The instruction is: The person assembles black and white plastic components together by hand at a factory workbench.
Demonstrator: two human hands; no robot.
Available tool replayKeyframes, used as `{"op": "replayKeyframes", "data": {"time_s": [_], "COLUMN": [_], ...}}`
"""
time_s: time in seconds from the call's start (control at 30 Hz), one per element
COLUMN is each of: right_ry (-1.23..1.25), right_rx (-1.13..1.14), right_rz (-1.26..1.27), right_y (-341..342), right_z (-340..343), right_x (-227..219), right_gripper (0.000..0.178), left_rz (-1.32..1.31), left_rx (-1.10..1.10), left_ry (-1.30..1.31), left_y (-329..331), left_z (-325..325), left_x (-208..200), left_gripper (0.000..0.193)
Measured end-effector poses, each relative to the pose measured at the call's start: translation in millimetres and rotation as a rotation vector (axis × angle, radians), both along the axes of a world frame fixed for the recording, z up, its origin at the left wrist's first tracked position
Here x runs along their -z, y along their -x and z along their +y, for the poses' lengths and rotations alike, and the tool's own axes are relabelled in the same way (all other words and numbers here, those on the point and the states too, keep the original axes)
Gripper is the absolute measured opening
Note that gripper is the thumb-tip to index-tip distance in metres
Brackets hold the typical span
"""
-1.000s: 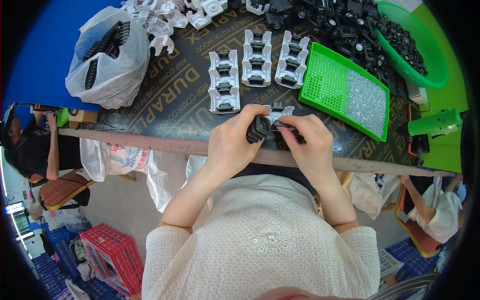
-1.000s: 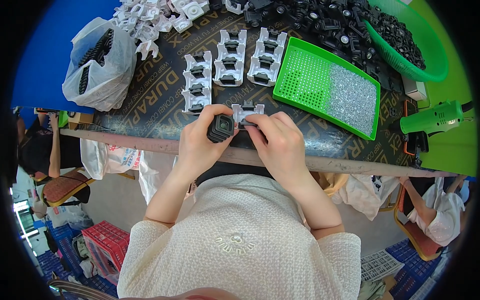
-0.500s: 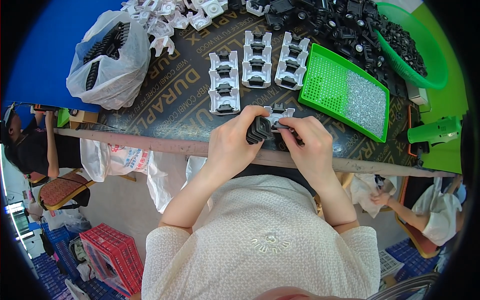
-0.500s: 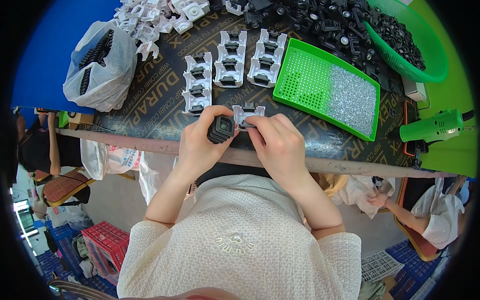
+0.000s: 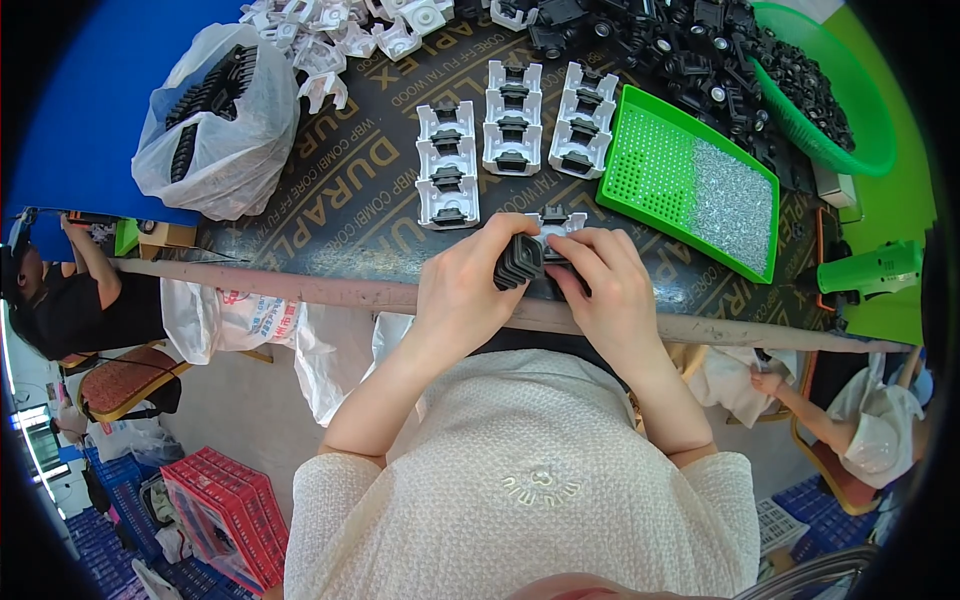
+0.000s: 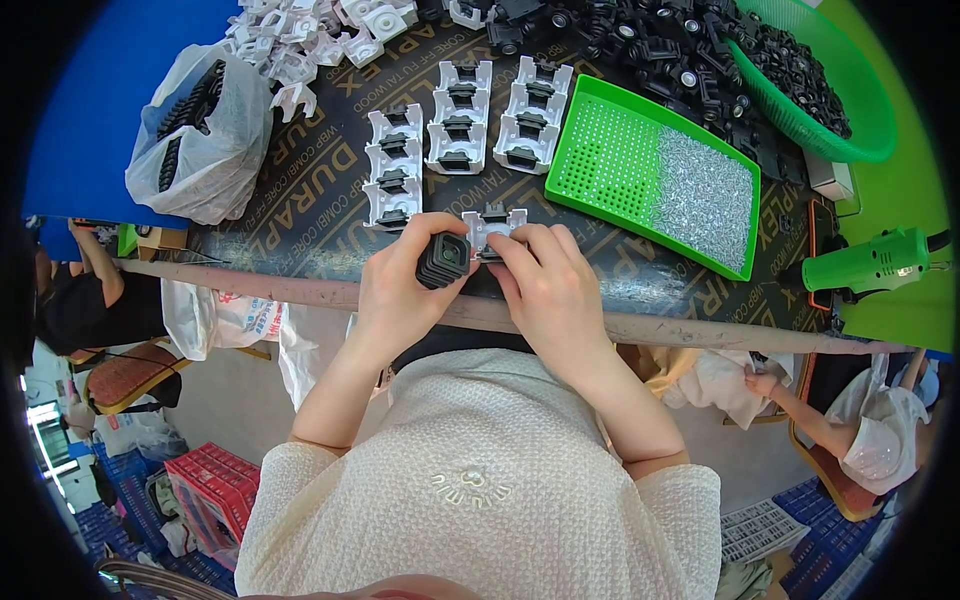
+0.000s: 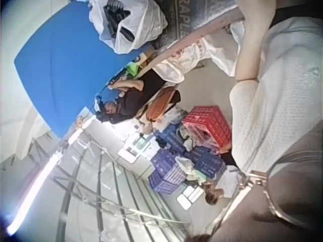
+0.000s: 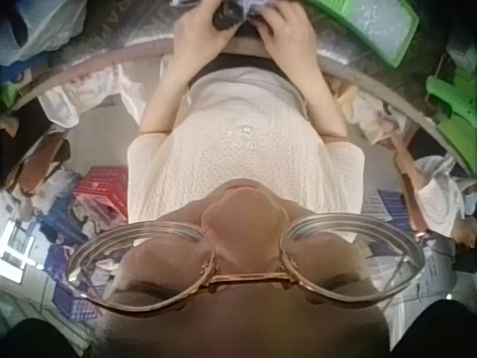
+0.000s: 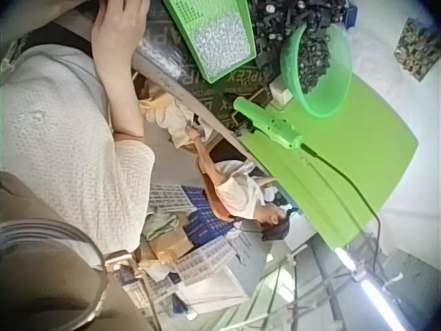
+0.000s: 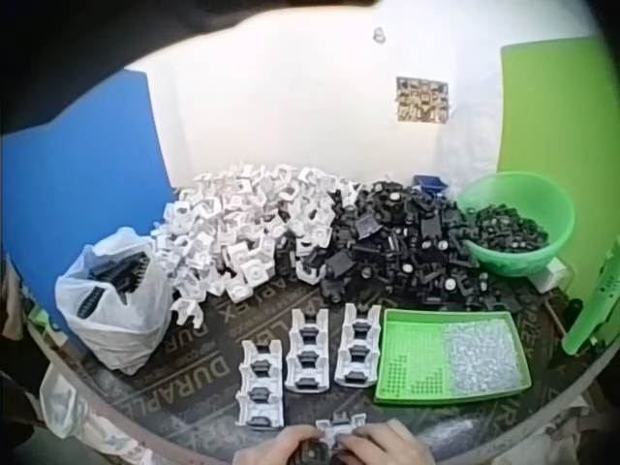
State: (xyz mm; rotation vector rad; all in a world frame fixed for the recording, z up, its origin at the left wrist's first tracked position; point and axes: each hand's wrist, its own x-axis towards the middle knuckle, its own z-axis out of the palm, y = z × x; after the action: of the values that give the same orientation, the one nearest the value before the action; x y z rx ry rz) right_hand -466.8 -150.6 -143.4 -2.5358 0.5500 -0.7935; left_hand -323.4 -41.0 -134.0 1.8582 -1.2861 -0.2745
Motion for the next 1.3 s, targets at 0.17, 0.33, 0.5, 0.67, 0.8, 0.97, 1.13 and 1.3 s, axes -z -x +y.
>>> {"op": "replayKeyframes", "data": {"time_s": [0.17, 0.33, 0.5, 0.67, 0.8, 0.97, 1.13, 1.3], "right_ry": [-0.009, 0.006, -0.023, -0.096, -0.165, -0.216, -0.257, -0.25], "right_rx": [-0.014, -0.033, -0.061, -0.032, -0.022, -0.035, -0.057, -0.107], "right_rz": [-0.056, -0.129, -0.147, -0.121, -0.184, -0.224, -0.237, -0.243], "right_y": [3.4, 10.2, 11.2, 15.3, 15.2, 16.8, 20.1, 18.1], "right_z": [-2.4, -4.8, -2.2, -3.5, -2.7, -3.4, -9.7, -13.2], "right_x": [7.4, 11.8, 12.4, 17.1, 17.2, 16.3, 12.2, 4.9], "right_gripper": [0.031, 0.033, 0.033, 0.034, 0.032, 0.031, 0.026, 0.026], "left_rz": [0.014, -0.281, -0.66, -0.774, -0.7, -0.816, -0.87, -0.957], "left_rx": [-0.118, -0.687, -0.663, -0.545, -0.521, -0.716, -0.576, -0.511], "left_ry": [0.141, -0.09, -0.178, 0.065, -0.041, -0.392, -0.3, -0.076], "left_y": [-19.3, -111.1, -154.2, -140.6, -174.2, -226.3, -244.9, -223.9], "left_z": [21.7, 50.8, 67.9, 25.9, -40.3, -106.5, -126.5, -112.2], "left_x": [-26.6, -27.6, 11.1, -4.7, -0.9, 10.4, 19.4, 3.0], "left_gripper": [0.056, 0.055, 0.062, 0.049, 0.053, 0.076, 0.064, 0.061]}}
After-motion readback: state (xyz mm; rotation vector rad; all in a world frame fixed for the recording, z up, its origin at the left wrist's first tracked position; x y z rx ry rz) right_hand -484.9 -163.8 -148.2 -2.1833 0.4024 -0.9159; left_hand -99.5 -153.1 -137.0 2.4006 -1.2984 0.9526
